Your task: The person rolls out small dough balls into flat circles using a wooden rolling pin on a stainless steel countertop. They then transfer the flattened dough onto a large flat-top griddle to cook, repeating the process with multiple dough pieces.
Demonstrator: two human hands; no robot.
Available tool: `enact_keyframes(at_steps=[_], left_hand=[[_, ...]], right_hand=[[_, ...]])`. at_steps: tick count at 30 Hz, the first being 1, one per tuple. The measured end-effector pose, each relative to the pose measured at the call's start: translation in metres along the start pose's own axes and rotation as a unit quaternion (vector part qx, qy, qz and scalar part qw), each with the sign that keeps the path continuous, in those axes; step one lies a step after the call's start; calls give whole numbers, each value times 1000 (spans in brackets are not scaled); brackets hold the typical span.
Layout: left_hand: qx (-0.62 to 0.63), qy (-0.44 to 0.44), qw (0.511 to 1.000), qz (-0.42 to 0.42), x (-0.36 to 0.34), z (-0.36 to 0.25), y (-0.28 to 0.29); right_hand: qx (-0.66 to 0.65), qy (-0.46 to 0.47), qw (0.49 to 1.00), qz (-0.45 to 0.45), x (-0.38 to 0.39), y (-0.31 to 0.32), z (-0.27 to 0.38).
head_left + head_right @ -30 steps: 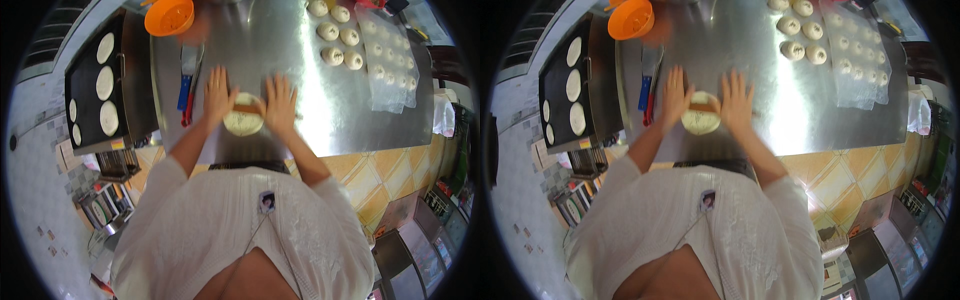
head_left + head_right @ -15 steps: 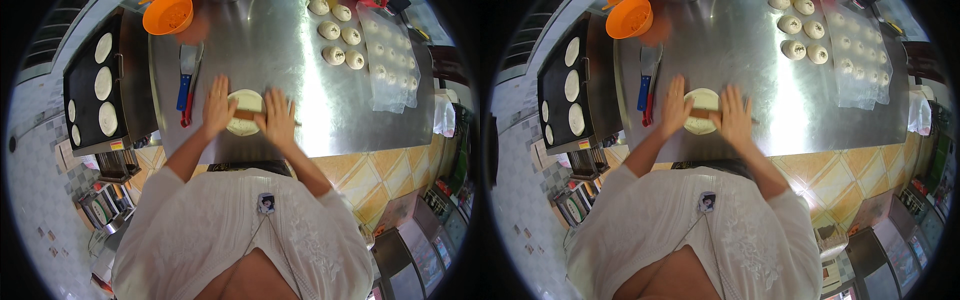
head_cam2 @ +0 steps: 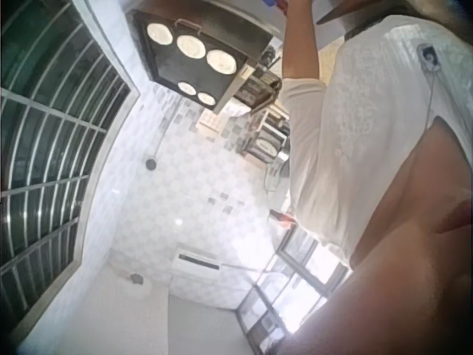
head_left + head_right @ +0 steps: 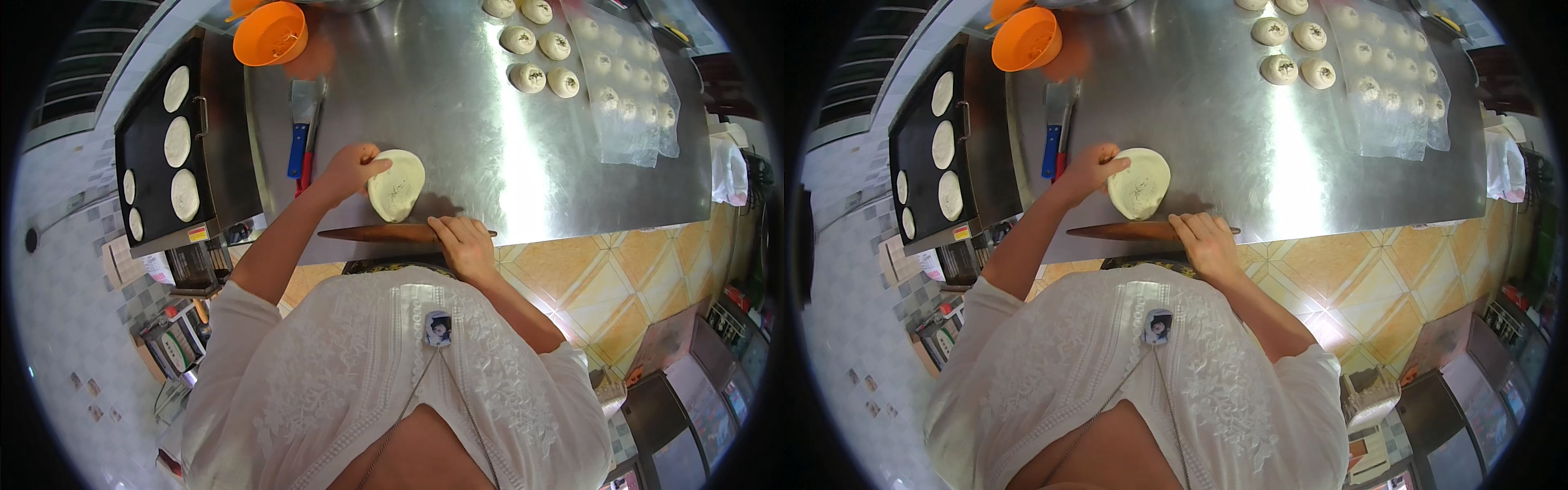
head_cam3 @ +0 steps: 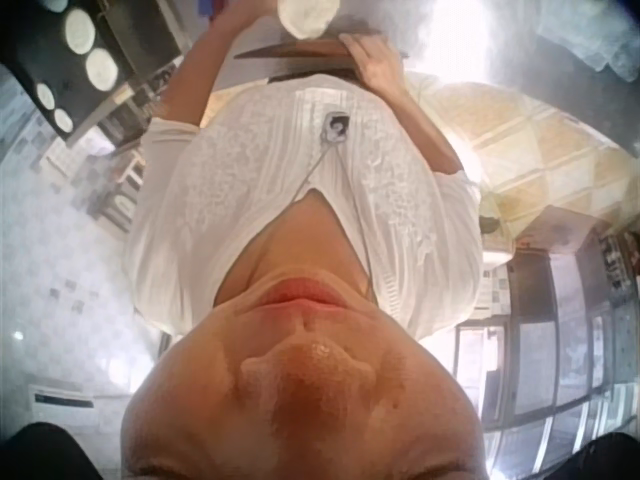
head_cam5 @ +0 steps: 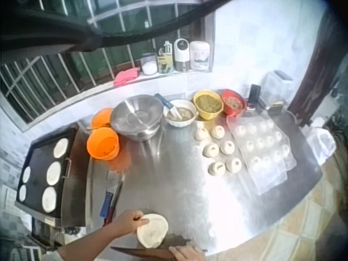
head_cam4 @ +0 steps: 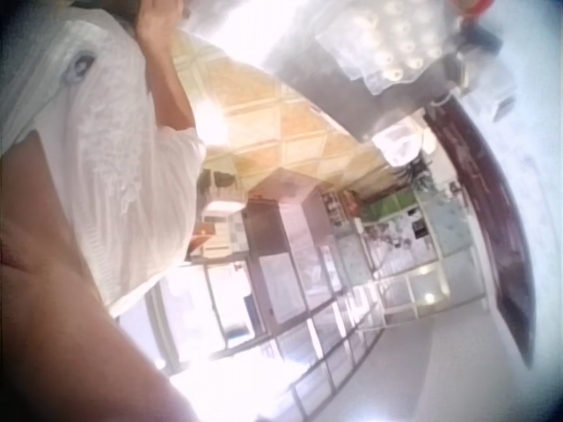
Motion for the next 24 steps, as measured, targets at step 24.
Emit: enact_keyframes(at_steps=[24], left_hand=[[-357, -263, 853, -275, -10, 70, -40]], right_hand=[[163, -160, 971, 71, -8, -72, -56]])
Point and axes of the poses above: each hand's wrist, its own x-axis away from the middle knuckle, its own y-axis out of the back of the hand, z = x × y, the point moved 5 cm from there along -x, towards the middle knuckle, and after that the axes turned 5 degrees about -x, right-handed, at the moved point
